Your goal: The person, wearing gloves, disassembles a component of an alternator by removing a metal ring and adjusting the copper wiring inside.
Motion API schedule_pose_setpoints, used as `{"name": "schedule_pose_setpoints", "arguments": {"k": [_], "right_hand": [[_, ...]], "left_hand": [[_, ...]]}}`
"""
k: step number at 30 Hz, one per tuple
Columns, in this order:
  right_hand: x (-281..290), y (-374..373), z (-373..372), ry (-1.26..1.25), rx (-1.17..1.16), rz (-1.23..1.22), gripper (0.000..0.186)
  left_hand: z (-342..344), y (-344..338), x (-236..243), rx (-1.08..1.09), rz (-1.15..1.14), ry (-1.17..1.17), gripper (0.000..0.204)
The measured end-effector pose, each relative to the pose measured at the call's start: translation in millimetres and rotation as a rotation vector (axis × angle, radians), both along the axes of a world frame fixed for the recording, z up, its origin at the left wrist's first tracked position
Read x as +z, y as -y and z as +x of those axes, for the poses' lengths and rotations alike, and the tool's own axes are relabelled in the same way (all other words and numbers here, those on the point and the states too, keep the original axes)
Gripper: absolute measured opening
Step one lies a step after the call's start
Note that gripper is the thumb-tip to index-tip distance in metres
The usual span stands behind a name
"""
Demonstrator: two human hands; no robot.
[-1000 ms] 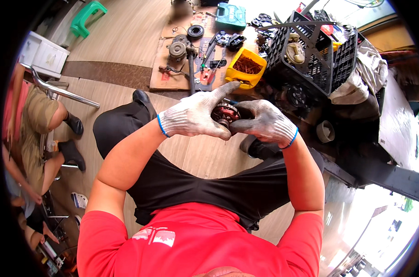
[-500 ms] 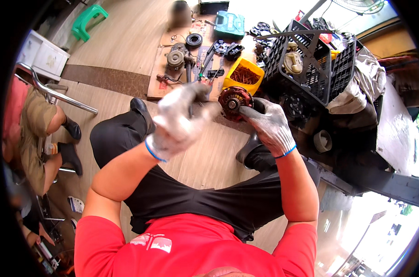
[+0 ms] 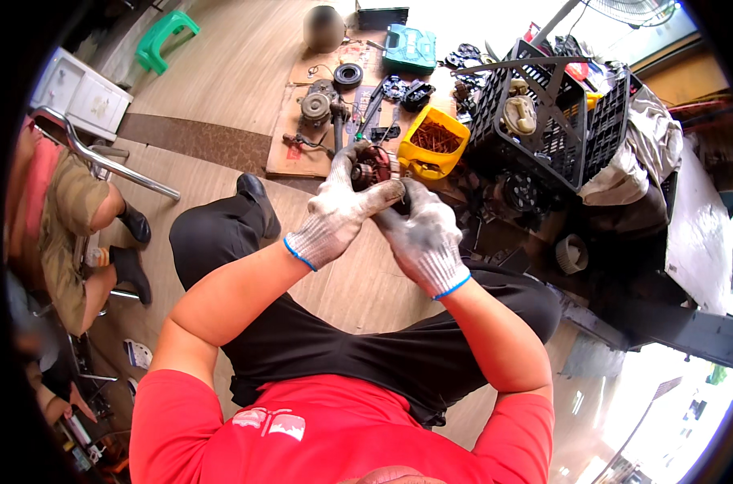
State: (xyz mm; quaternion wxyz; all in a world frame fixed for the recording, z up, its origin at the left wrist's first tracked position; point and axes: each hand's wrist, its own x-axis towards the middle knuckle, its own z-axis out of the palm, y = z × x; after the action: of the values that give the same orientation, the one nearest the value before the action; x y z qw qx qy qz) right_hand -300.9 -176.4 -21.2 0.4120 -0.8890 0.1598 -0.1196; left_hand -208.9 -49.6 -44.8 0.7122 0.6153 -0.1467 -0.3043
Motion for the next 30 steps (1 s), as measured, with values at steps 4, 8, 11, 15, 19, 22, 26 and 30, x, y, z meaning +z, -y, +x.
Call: {"name": "schedule_pose_setpoints", "arguments": {"k": [4,8,11,15,19,22,26,30], "right_hand": [[-5,2,-2,0.021,0.087,-0.024,0.033],[-7,13,-2,0.063,0.075,0.061,0.023],[2,23,-4,-0.013,0.143,0.182,0.024],[29,42,-8,-0.278,0.159,0.355,0.027],[15,41,-18,-0.067,0.17,0.071,0.025],[29,40,-20,-0.18,0.29,-0.014,0.025],[35,54,-22,-0.094,0.334,-0.024,0.026],[36,74,-25,0.006,0.29,-0.033,0.026]], "left_hand": [[11,-3,-9,-0.04,-0.065,-0.121,0.079],[18,-8,-14,-0.139,-0.199,-0.337,0.078],[18,-10,-11,-0.218,-0.326,-0.413,0.079],[23,-17,-15,-0.26,-0.282,-0.363,0.088],[21,-14,-12,-0.193,-0.132,-0.188,0.083],[19,-12,-8,-0.131,0.06,-0.021,0.085],[14,-7,4,-0.083,0.216,0.198,0.095],[15,-13,4,-0.096,0.346,0.562,0.099]]}}
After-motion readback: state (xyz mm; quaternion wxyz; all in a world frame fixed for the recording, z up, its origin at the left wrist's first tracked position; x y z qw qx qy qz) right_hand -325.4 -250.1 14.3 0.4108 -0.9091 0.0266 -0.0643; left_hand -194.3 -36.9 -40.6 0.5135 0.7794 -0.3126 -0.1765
